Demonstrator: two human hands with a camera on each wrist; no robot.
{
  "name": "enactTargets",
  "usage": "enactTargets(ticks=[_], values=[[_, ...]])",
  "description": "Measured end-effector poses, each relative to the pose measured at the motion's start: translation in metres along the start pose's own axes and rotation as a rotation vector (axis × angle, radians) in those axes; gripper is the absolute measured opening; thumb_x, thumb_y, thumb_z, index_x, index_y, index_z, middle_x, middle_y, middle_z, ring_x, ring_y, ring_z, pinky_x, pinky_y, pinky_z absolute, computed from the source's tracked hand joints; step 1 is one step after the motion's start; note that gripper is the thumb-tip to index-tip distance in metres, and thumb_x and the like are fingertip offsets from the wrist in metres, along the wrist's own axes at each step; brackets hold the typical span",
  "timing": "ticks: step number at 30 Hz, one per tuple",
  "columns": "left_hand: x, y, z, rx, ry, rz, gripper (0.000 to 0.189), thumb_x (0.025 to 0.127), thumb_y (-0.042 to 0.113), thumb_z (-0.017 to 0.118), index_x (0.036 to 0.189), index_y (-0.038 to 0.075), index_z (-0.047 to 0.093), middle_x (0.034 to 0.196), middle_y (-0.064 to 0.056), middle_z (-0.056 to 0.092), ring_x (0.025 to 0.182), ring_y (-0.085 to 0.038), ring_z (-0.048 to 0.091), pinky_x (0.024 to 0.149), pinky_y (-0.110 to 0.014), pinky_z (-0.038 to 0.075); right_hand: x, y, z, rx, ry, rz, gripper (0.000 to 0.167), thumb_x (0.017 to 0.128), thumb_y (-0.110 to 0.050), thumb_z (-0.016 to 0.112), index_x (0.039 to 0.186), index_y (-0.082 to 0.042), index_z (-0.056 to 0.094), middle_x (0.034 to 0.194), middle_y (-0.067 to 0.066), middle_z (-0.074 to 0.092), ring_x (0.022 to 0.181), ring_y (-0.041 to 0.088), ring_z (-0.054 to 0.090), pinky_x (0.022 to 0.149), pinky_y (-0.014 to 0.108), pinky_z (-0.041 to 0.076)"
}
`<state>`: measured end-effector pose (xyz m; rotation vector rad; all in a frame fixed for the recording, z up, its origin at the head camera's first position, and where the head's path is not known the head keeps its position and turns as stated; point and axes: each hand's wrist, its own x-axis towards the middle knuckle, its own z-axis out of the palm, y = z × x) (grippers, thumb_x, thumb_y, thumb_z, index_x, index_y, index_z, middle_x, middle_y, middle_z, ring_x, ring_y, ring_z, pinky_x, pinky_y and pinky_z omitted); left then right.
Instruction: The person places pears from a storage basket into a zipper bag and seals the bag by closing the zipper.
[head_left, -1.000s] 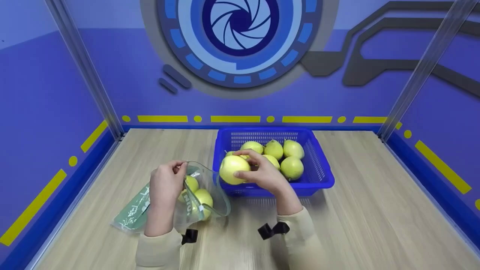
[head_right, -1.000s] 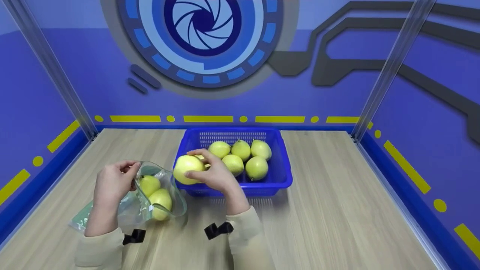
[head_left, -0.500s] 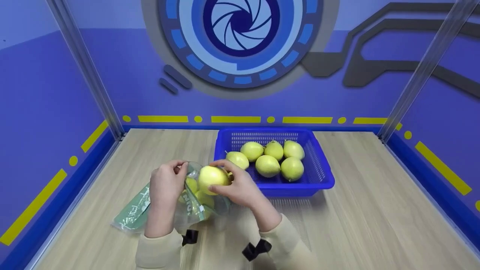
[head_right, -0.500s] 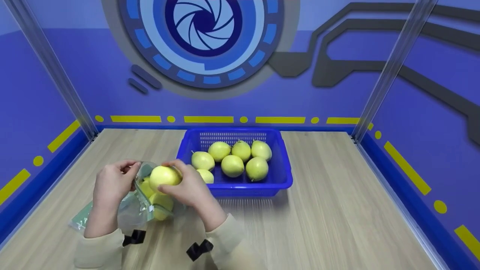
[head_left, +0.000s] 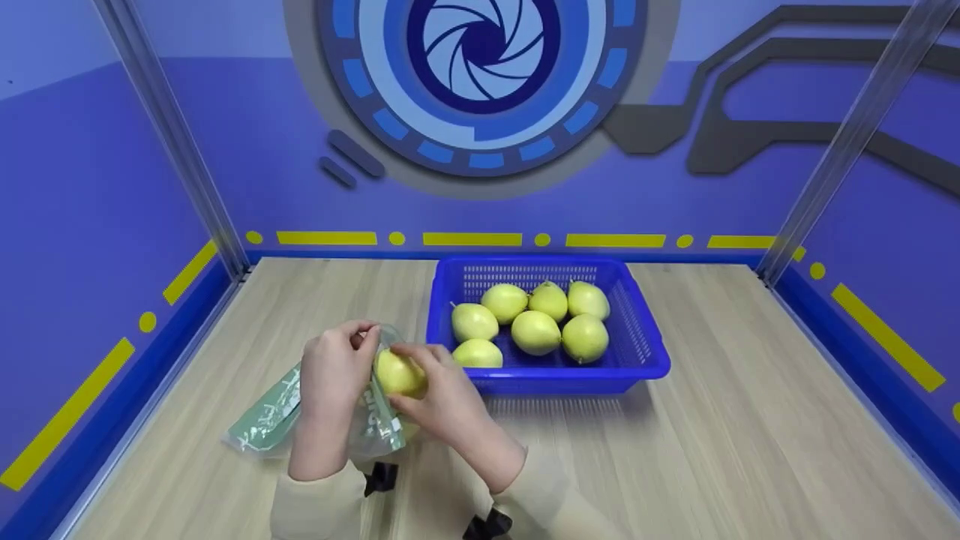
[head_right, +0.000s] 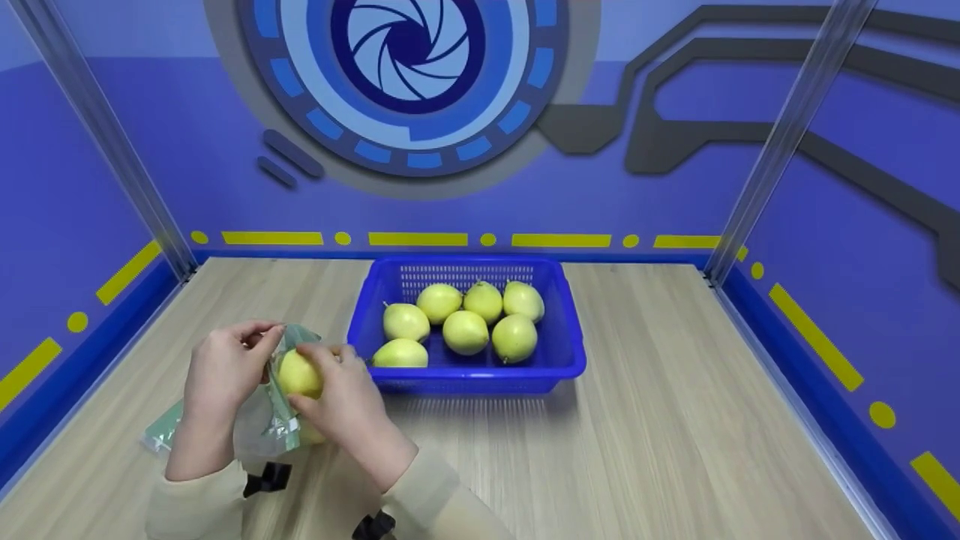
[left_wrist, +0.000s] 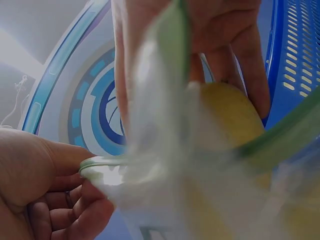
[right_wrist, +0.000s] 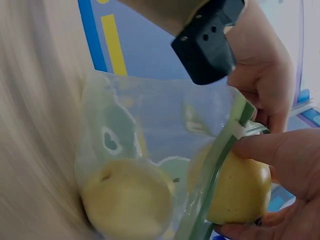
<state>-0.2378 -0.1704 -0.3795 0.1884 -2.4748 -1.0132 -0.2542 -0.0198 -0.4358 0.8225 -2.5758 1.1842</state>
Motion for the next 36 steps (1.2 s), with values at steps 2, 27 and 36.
enactTargets(ticks=[2,27,36], values=[[0.0,0.0,-0.001,-0.003,0.001,-0.001,0.022,0.1,0.017,0.066,0.107,-0.001,0.078,0.076,-0.011,0.069,0.057,-0.013,0.053,0.049,-0.019,0.039,0.0,0.0,0.003,0.063,-0.033,0.001,0.058,0.087,-0.015,0.083,0.14,-0.014,0.058,0.131,0.013,0.062,0.115,0.025,0.067,0.096,0.034,0.058],[0.003,-0.002,0.001,-0.013,0.004,-0.064,0.022,0.1,0.019,0.066,0.107,0.003,0.079,0.078,-0.008,0.067,0.062,-0.016,0.055,0.054,-0.023,0.041,0.011,0.015,-0.022,0.366,0.01,0.05,0.019,0.094,-0.002,0.07,0.113,-0.003,0.069,0.113,0.014,0.073,0.106,0.03,0.071,0.093,0.044,0.059],[0.003,-0.003,0.002,-0.011,0.031,-0.025,0.021,0.1,0.018,0.066,0.104,0.002,0.079,0.075,-0.008,0.068,0.058,-0.015,0.054,0.053,-0.025,0.039,0.02,0.031,-0.038,0.357,0.107,0.092,0.019,0.092,-0.006,0.073,0.111,-0.004,0.071,0.111,0.013,0.075,0.104,0.03,0.071,0.088,0.039,0.06]])
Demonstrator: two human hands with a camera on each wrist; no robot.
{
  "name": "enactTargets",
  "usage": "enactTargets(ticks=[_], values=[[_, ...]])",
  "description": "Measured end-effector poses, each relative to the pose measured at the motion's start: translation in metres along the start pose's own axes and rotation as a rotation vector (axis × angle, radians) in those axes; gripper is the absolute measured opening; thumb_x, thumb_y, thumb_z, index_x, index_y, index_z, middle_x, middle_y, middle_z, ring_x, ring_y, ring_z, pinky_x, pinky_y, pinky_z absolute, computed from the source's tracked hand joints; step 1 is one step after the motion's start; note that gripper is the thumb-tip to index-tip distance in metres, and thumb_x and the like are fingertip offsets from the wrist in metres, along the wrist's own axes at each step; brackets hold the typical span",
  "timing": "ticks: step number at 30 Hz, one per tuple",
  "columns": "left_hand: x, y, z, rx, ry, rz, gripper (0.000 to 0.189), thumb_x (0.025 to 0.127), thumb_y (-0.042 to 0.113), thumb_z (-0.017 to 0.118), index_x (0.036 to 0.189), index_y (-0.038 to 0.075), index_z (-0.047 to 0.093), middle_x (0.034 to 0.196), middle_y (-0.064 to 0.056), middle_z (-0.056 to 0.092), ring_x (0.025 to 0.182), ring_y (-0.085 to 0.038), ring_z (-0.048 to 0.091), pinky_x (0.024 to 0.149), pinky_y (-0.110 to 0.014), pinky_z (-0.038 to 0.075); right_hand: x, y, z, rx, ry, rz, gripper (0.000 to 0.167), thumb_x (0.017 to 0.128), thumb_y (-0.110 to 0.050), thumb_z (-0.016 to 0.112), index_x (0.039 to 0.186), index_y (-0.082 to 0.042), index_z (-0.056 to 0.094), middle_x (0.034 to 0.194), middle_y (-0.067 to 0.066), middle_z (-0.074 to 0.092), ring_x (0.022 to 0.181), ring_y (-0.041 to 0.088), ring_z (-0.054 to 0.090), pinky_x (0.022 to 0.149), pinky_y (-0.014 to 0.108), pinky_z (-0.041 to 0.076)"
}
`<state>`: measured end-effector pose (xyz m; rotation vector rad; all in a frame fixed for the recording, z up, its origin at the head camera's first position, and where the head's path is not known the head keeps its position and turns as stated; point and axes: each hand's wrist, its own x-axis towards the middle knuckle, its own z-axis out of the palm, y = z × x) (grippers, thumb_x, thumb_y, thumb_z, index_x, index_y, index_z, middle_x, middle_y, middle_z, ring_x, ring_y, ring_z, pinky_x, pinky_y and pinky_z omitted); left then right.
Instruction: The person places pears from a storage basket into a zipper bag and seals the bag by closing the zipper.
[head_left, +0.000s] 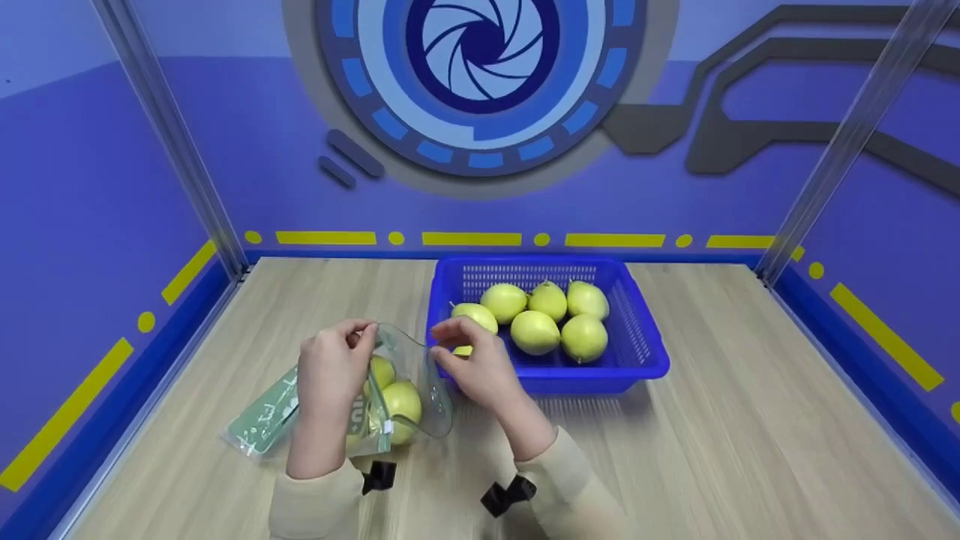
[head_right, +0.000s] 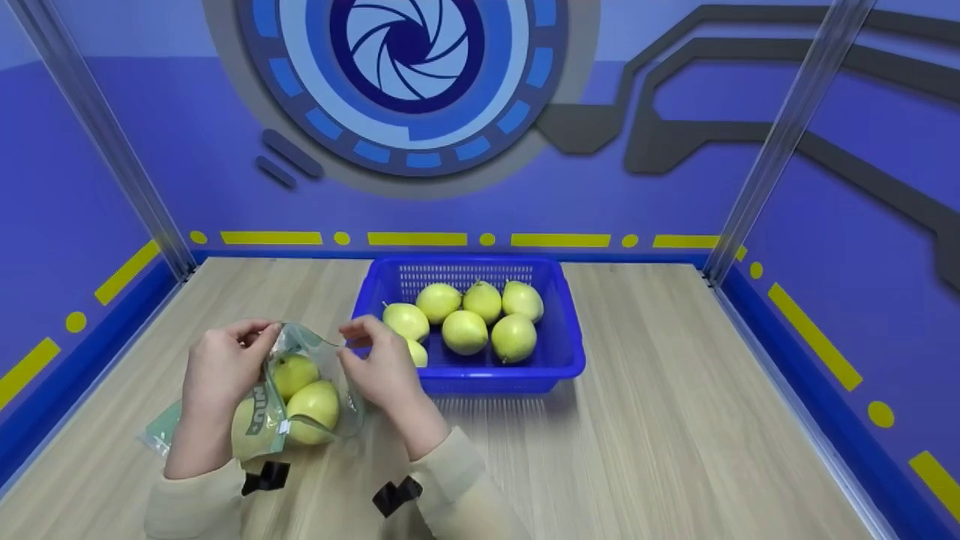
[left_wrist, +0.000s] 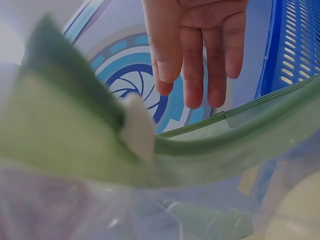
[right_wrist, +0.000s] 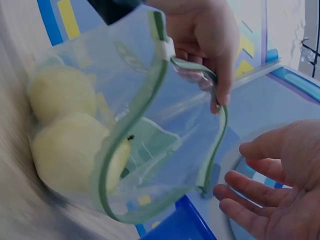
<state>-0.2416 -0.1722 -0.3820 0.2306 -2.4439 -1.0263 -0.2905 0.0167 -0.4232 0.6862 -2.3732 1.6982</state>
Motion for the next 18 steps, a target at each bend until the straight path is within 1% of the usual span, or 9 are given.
enactTargets(ticks=[5,9,12,16,18], values=[[0.0,0.0,-0.001,-0.007,-0.008,-0.006,0.022,0.1,0.019,0.066,0.105,0.002,0.079,0.076,-0.008,0.068,0.06,-0.015,0.054,0.052,-0.024,0.038,0.007,0.006,-0.01,0.001,0.013,0.024,0.021,0.093,-0.006,0.072,0.114,-0.002,0.07,0.113,0.015,0.074,0.106,0.031,0.071,0.092,0.044,0.059],[0.001,-0.001,0.0,-0.003,-0.008,-0.01,0.022,0.1,0.019,0.066,0.106,0.002,0.079,0.076,-0.008,0.068,0.059,-0.014,0.054,0.052,-0.024,0.038,0.011,0.012,-0.016,0.013,0.016,0.037,0.022,0.094,-0.005,0.072,0.115,-0.002,0.069,0.115,0.016,0.073,0.108,0.033,0.071,0.099,0.048,0.056],[0.002,-0.001,0.001,0.0,-0.007,-0.011,0.022,0.1,0.019,0.066,0.106,0.003,0.079,0.076,-0.008,0.068,0.058,-0.014,0.053,0.051,-0.024,0.038,0.013,0.018,-0.019,0.009,0.025,0.039,0.023,0.093,-0.005,0.072,0.116,-0.001,0.068,0.116,0.018,0.073,0.11,0.035,0.07,0.101,0.05,0.054],[0.002,-0.002,0.001,-0.002,-0.009,-0.015,0.022,0.1,0.019,0.066,0.106,0.003,0.079,0.076,-0.008,0.068,0.057,-0.013,0.052,0.051,-0.023,0.038,0.016,0.026,-0.023,-0.036,0.031,0.047,0.026,0.092,-0.005,0.072,0.117,0.001,0.068,0.118,0.021,0.071,0.112,0.037,0.068,0.101,0.052,0.052],[0.001,-0.002,0.001,0.0,-0.011,-0.019,0.021,0.1,0.019,0.066,0.106,0.003,0.079,0.076,-0.008,0.068,0.058,-0.013,0.052,0.051,-0.023,0.038,0.017,0.029,-0.025,-0.074,0.024,0.07,0.027,0.091,-0.006,0.073,0.117,0.001,0.068,0.12,0.022,0.071,0.113,0.039,0.067,0.102,0.053,0.052]])
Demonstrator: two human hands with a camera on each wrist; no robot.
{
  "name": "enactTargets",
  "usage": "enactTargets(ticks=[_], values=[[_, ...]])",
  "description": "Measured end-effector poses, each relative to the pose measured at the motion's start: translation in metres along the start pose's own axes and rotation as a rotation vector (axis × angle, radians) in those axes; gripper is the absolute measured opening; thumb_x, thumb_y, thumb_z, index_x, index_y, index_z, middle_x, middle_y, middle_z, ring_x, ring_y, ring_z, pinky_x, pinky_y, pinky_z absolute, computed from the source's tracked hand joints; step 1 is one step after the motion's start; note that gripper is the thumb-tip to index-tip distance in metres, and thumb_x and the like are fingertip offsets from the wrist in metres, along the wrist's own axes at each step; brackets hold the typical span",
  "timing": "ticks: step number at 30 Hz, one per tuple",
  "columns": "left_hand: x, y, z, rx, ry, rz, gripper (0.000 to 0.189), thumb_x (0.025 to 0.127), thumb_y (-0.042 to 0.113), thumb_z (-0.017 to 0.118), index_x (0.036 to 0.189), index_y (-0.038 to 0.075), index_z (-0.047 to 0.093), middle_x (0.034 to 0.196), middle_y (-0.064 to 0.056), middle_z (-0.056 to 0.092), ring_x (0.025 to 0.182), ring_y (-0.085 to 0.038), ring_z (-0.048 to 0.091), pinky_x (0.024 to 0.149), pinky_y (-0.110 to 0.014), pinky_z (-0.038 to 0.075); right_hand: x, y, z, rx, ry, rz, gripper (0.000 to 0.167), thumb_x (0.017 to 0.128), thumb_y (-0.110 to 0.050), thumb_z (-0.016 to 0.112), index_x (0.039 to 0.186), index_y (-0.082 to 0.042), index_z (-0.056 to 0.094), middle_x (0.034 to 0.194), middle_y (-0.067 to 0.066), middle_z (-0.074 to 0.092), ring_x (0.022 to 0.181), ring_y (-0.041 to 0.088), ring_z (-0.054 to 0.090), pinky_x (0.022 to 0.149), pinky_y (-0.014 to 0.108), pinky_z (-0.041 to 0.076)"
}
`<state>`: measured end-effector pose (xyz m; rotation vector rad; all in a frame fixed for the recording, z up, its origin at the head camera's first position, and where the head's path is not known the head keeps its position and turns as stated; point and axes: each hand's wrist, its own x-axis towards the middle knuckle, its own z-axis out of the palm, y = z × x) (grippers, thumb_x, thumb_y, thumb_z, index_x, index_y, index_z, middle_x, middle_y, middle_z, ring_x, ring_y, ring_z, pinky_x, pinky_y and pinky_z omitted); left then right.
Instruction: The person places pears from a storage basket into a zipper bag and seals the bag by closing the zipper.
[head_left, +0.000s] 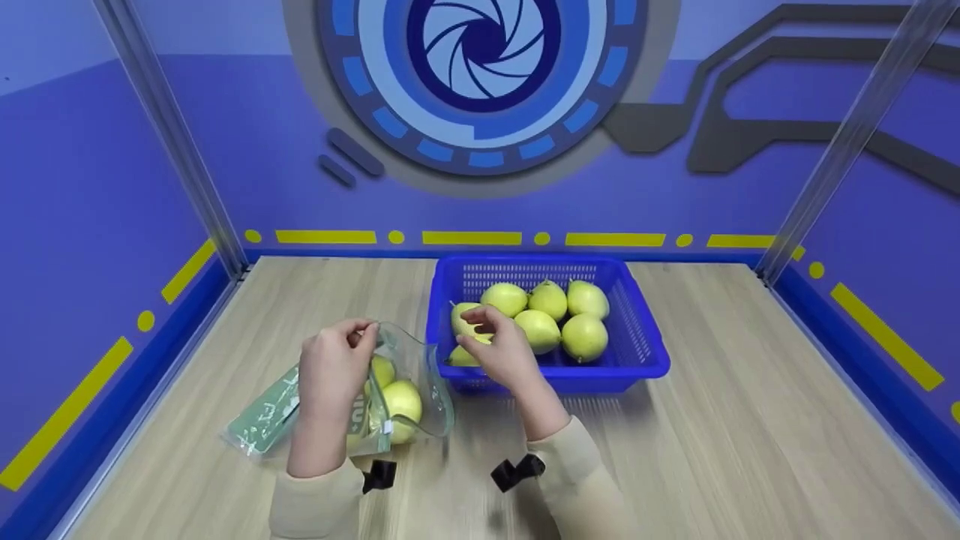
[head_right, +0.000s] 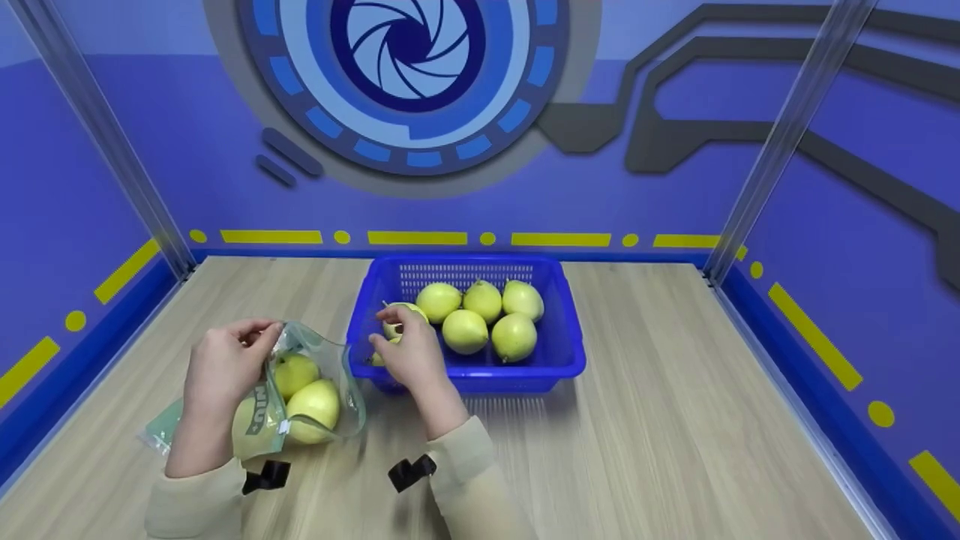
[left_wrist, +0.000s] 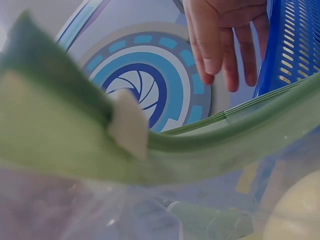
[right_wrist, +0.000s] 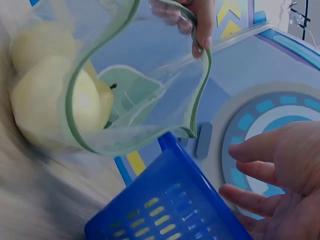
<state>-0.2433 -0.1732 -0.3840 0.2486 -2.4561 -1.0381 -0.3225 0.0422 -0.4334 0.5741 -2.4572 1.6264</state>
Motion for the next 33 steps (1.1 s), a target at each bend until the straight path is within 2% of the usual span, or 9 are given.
enactTargets(ticks=[5,12,17,21,24,27,30,33], values=[[0.001,0.0,0.0,0.002,0.008,0.008,0.021,0.099,0.019,0.067,0.104,0.003,0.079,0.075,-0.007,0.068,0.057,-0.013,0.053,0.053,-0.025,0.039,0.005,0.006,-0.006,-0.128,-0.046,0.103,0.028,0.092,-0.011,0.075,0.118,-0.005,0.069,0.126,0.019,0.069,0.116,0.04,0.065,0.102,0.052,0.051],[0.0,0.002,-0.002,0.0,-0.002,0.003,0.021,0.1,0.019,0.066,0.104,0.003,0.079,0.073,-0.006,0.066,0.057,-0.013,0.051,0.052,-0.025,0.037,0.014,0.009,-0.012,-0.241,-0.194,0.214,0.033,0.093,-0.017,0.075,0.125,-0.011,0.069,0.133,0.018,0.066,0.119,0.037,0.064,0.101,0.052,0.051],[0.0,0.001,0.0,0.005,0.0,-0.002,0.02,0.099,0.019,0.067,0.104,0.003,0.079,0.073,-0.006,0.066,0.057,-0.013,0.051,0.051,-0.024,0.037,0.019,0.011,-0.014,-0.297,-0.27,0.246,0.037,0.091,-0.02,0.078,0.126,-0.011,0.068,0.13,0.022,0.067,0.123,0.038,0.063,0.104,0.052,0.05],[0.0,0.0,0.001,0.007,-0.001,-0.006,0.021,0.099,0.019,0.067,0.104,0.003,0.079,0.074,-0.007,0.067,0.057,-0.013,0.052,0.051,-0.023,0.037,0.023,0.013,-0.014,-0.333,-0.323,0.255,0.042,0.088,-0.023,0.082,0.126,-0.011,0.068,0.128,0.021,0.069,0.124,0.037,0.063,0.106,0.051,0.049],[0.0,-0.001,0.0,0.008,-0.007,-0.013,0.021,0.099,0.02,0.067,0.105,0.004,0.079,0.075,-0.007,0.067,0.057,-0.013,0.052,0.051,-0.024,0.037,0.027,0.015,-0.015,-0.345,-0.363,0.271,0.045,0.085,-0.023,0.084,0.127,-0.013,0.069,0.125,0.016,0.071,0.12,0.033,0.064,0.105,0.049,0.05],[0.001,0.0,0.0,0.01,-0.01,-0.015,0.021,0.1,0.02,0.066,0.105,0.003,0.079,0.075,-0.007,0.067,0.057,-0.013,0.051,0.051,-0.024,0.037,0.031,0.018,-0.017,-0.349,-0.404,0.295,0.047,0.085,-0.021,0.084,0.129,-0.016,0.069,0.119,0.01,0.072,0.105,0.025,0.065,0.098,0.044,0.052],[0.001,0.0,0.0,0.01,-0.008,-0.01,0.021,0.1,0.019,0.066,0.105,0.003,0.079,0.074,-0.007,0.067,0.056,-0.013,0.051,0.051,-0.024,0.037,0.035,0.022,-0.018,-0.354,-0.454,0.319,0.048,0.086,-0.021,0.082,0.132,-0.019,0.068,0.113,0.006,0.071,0.093,0.019,0.06,0.092,0.037,0.049],[0.0,0.001,0.0,0.008,-0.007,-0.001,0.021,0.1,0.019,0.066,0.105,0.003,0.079,0.074,-0.007,0.067,0.056,-0.012,0.051,0.051,-0.025,0.037,0.038,0.025,-0.019,-0.365,-0.502,0.328,0.048,0.087,-0.024,0.08,0.133,-0.022,0.067,0.119,0.004,0.069,0.097,0.018,0.056,0.095,0.036,0.047]])
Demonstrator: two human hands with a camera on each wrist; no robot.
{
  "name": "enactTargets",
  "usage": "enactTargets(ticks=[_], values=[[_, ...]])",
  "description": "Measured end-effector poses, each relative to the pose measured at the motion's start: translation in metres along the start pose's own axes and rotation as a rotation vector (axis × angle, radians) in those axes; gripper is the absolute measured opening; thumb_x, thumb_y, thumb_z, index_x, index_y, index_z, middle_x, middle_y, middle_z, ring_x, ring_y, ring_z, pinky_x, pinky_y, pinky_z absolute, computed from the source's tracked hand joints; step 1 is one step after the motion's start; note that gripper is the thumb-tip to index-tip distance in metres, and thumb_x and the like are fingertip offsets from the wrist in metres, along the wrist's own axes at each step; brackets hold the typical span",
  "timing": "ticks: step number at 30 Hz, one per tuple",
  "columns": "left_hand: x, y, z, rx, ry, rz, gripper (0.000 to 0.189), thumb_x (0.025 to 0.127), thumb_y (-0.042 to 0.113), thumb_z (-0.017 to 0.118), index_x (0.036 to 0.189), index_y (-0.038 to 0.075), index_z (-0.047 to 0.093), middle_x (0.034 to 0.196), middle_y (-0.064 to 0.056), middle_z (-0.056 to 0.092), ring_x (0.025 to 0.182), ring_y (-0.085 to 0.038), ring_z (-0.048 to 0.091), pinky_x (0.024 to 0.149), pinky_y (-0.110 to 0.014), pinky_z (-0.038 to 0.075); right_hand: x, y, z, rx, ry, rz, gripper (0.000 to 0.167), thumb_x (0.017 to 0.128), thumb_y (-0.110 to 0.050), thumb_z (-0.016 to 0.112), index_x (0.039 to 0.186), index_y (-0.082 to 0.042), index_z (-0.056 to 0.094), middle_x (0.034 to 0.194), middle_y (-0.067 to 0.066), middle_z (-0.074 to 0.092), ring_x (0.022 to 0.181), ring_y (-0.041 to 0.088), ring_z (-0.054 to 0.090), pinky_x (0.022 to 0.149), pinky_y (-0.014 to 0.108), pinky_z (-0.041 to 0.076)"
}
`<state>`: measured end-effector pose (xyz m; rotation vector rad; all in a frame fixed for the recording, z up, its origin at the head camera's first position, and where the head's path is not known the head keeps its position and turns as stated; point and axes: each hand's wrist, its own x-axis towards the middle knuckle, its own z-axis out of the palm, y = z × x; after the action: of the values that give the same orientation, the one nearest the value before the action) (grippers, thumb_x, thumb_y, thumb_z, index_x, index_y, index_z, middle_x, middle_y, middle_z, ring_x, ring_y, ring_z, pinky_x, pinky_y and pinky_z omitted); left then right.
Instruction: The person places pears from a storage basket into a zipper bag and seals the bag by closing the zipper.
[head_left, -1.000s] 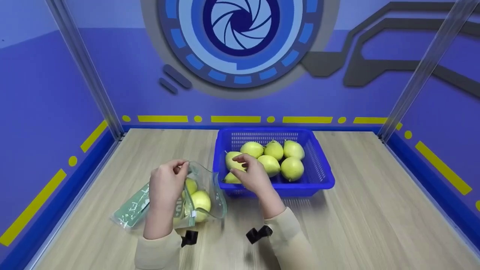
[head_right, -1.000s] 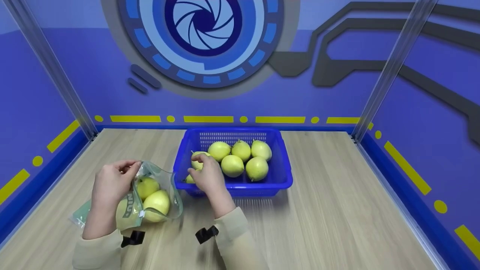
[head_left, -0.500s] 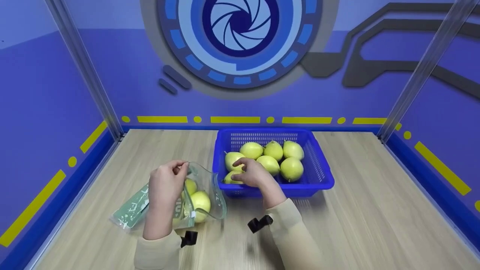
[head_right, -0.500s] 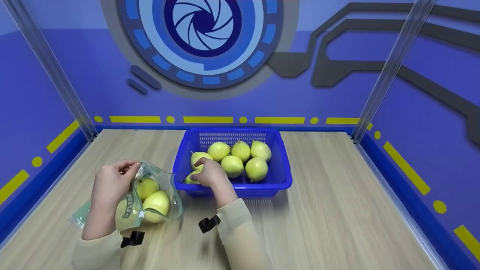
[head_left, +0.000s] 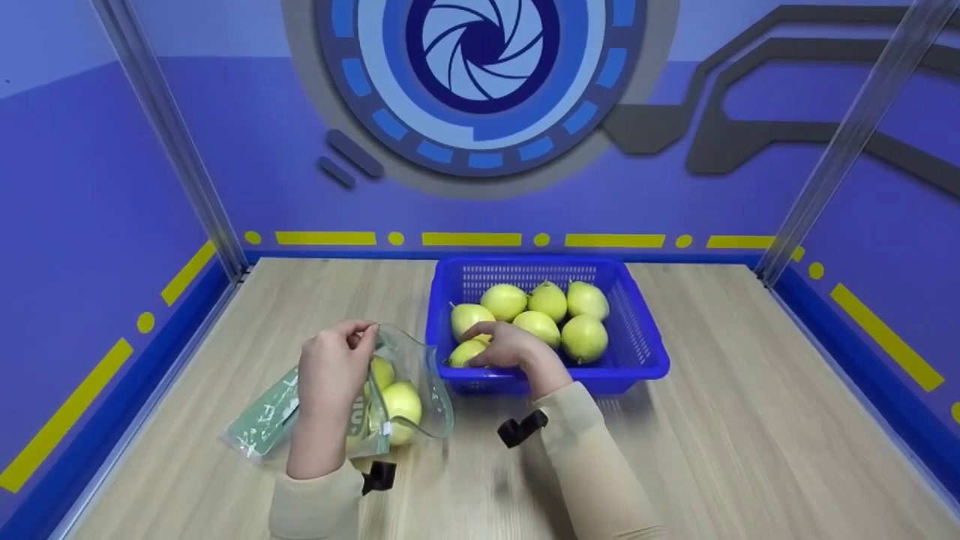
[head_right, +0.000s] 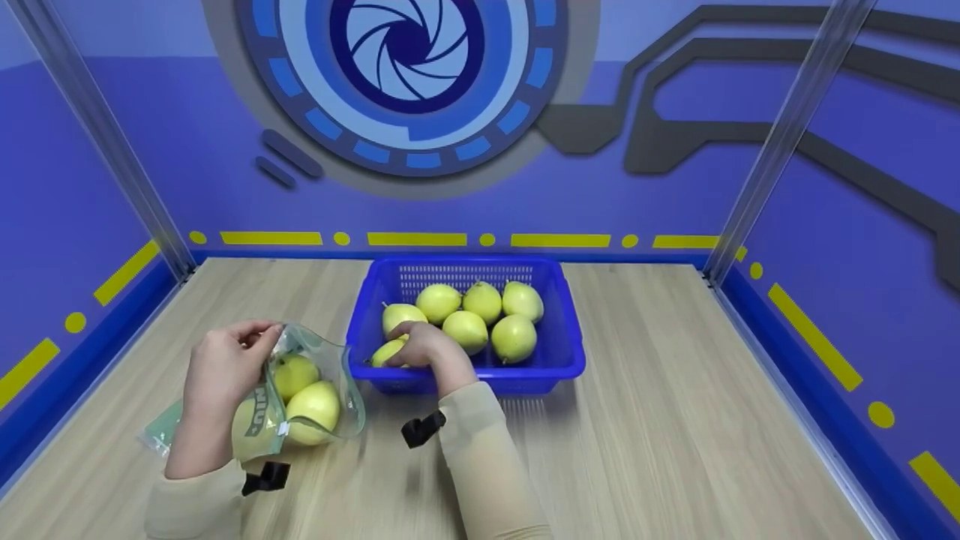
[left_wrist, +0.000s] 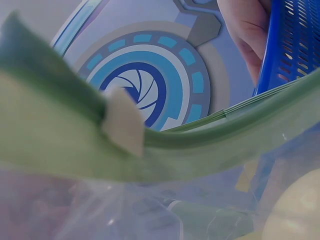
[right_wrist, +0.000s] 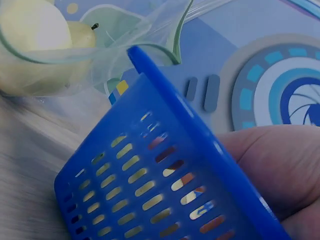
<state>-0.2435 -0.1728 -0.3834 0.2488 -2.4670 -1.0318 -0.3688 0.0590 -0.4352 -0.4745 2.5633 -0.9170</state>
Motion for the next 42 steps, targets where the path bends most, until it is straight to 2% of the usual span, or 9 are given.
enactTargets(ticks=[3,5,12,23,31,35,42], values=[[-0.001,0.0,0.0,-0.002,-0.003,0.0,0.021,0.1,0.019,0.066,0.105,0.003,0.079,0.074,-0.007,0.067,0.056,-0.013,0.052,0.051,-0.025,0.037,0.002,0.002,0.0,-0.009,-0.027,-0.005,0.049,0.088,-0.026,0.079,0.135,-0.023,0.067,0.129,0.005,0.067,0.105,0.02,0.054,0.103,0.039,0.045],[-0.001,0.001,0.0,-0.002,-0.009,-0.005,0.021,0.1,0.019,0.066,0.105,0.003,0.079,0.074,-0.007,0.067,0.056,-0.013,0.051,0.051,-0.025,0.037,0.003,0.002,0.0,-0.01,-0.027,-0.004,0.049,0.088,-0.025,0.079,0.135,-0.023,0.067,0.131,0.006,0.067,0.106,0.021,0.054,0.104,0.041,0.045],[-0.001,-0.001,0.0,0.003,-0.012,-0.018,0.021,0.1,0.02,0.066,0.104,0.004,0.079,0.073,-0.006,0.065,0.056,-0.013,0.05,0.05,-0.024,0.036,0.003,0.003,0.003,-0.014,0.004,0.007,0.045,0.087,-0.023,0.079,0.131,-0.022,0.069,0.113,0.005,0.07,0.095,0.018,0.054,0.09,0.032,0.045],[0.001,-0.001,0.001,0.003,-0.001,-0.008,0.02,0.099,0.019,0.067,0.104,0.003,0.079,0.073,-0.006,0.066,0.056,-0.012,0.051,0.051,-0.023,0.037,0.004,0.005,0.0,0.055,0.012,-0.014,0.042,0.085,-0.023,0.082,0.125,-0.023,0.07,0.103,0.002,0.068,0.091,0.016,0.058,0.086,0.029,0.045],[0.0,0.0,0.001,-0.005,-0.001,-0.006,0.021,0.099,0.019,0.067,0.106,0.003,0.079,0.075,-0.007,0.068,0.057,-0.014,0.053,0.052,-0.024,0.038,0.0,0.007,-0.004,0.135,0.059,-0.046,0.047,0.08,-0.027,0.087,0.124,-0.021,0.071,0.118,0.006,0.069,0.102,0.018,0.056,0.1,0.037,0.046],[0.0,0.0,0.001,-0.006,0.003,-0.002,0.021,0.099,0.019,0.067,0.105,0.003,0.079,0.075,-0.007,0.068,0.058,-0.014,0.053,0.053,-0.025,0.038,-0.003,0.007,-0.007,0.16,0.074,-0.066,0.05,0.08,-0.027,0.088,0.126,-0.021,0.07,0.122,0.007,0.069,0.101,0.018,0.057,0.096,0.036,0.048],[0.0,0.001,0.0,-0.001,-0.006,-0.014,0.021,0.1,0.02,0.067,0.105,0.004,0.079,0.075,-0.006,0.067,0.059,-0.013,0.052,0.052,-0.024,0.038,-0.01,0.009,-0.011,0.265,0.106,-0.046,0.052,0.079,-0.027,0.089,0.127,-0.024,0.07,0.122,0.008,0.065,0.104,0.023,0.056,0.083,0.03,0.048]])
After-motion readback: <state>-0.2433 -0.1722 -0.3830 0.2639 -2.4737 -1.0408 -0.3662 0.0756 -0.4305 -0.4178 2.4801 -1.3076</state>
